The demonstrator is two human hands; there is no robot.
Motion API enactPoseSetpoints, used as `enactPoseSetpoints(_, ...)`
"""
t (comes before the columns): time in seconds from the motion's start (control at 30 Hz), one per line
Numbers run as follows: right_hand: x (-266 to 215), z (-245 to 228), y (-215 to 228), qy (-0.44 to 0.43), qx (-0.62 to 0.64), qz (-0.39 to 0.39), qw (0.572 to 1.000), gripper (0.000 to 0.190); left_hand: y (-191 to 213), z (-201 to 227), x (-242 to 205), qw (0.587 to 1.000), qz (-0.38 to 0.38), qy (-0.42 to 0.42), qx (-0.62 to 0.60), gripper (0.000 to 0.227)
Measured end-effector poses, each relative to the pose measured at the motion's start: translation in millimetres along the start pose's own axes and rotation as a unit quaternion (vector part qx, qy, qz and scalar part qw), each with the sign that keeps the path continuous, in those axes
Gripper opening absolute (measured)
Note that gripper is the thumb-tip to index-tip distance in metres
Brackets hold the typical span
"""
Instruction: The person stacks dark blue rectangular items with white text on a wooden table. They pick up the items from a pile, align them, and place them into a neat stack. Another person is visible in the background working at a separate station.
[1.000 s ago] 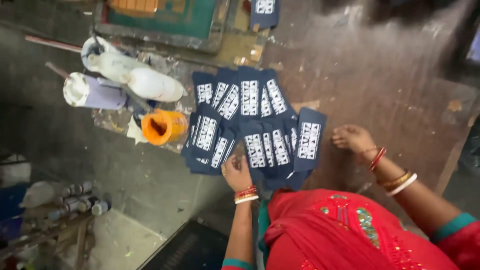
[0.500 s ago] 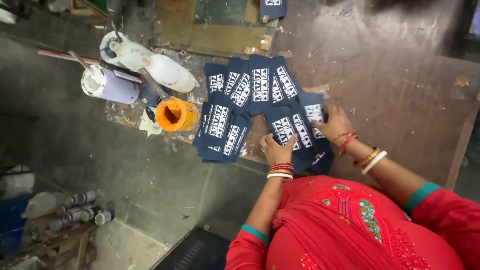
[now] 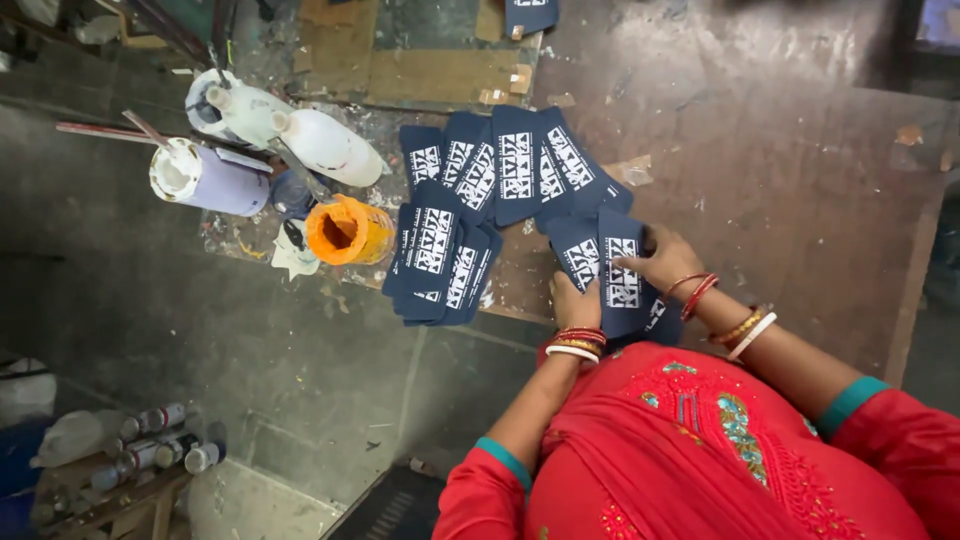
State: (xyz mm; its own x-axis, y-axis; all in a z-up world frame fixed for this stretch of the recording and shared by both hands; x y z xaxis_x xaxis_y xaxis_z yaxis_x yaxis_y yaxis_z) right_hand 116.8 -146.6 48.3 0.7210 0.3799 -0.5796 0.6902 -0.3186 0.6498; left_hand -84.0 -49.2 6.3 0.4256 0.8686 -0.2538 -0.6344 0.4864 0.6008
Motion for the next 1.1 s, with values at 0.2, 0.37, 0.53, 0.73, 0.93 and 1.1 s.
enactPoseSetpoints(0.2,3.8,7.2,-1.7,0.039,-0.053,0.044,0.997,0.089,-15.7,-26.1,9.8,0.968,-0.007,0.117,-0.221,0.072)
enactPoseSetpoints(0.37,7.9,48.3,-11.1,-0.126,0.035,-0.134,0.982,0.071,-29.2,-22.1,-5.2,0.953,-0.102,0.232,-0.165,0.082)
enactPoseSetpoints(0.53,-20.1,61.6,-23.1,-0.002,0.182,-0.261,0.948,0.073,-56.0,15.3,-27.2,0.85,-0.155,0.162,-0.477,0.054)
enactPoseSetpoints(0.73,-67.9,-26.3,103.9,0.058,-0.315,-0.021,0.947,0.087,-0.8,11.9,34.6,0.962,-0.08,-0.058,-0.253,0.052)
enactPoseSetpoints(0.93,-35.1,-15.2,123.3,0.094,-0.411,0.052,0.905,0.056,236.4,-55.0,125.4,0.929,0.223,-0.155,0.25,0.071)
enactPoseSetpoints(1.1,-4.9,-11.6,98.7,0.094,-0.467,0.027,0.879,0.055,229.6,-77.5,133.1,0.929,0.176,-0.156,0.285,0.085)
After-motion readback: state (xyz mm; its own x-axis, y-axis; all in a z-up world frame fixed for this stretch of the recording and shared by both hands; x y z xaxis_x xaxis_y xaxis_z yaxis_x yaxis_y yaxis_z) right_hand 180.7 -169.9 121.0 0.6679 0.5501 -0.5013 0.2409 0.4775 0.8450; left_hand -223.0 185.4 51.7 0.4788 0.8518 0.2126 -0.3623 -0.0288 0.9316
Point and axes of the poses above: each hand's wrist, its own x-axis towards the middle knuckle, its own y-axis out of the back of the hand, z = x × y, the point moved 7 cm from there along x, towards the middle knuckle, and after that the axes turned 12 degrees about -y, right-handed, at the moved point
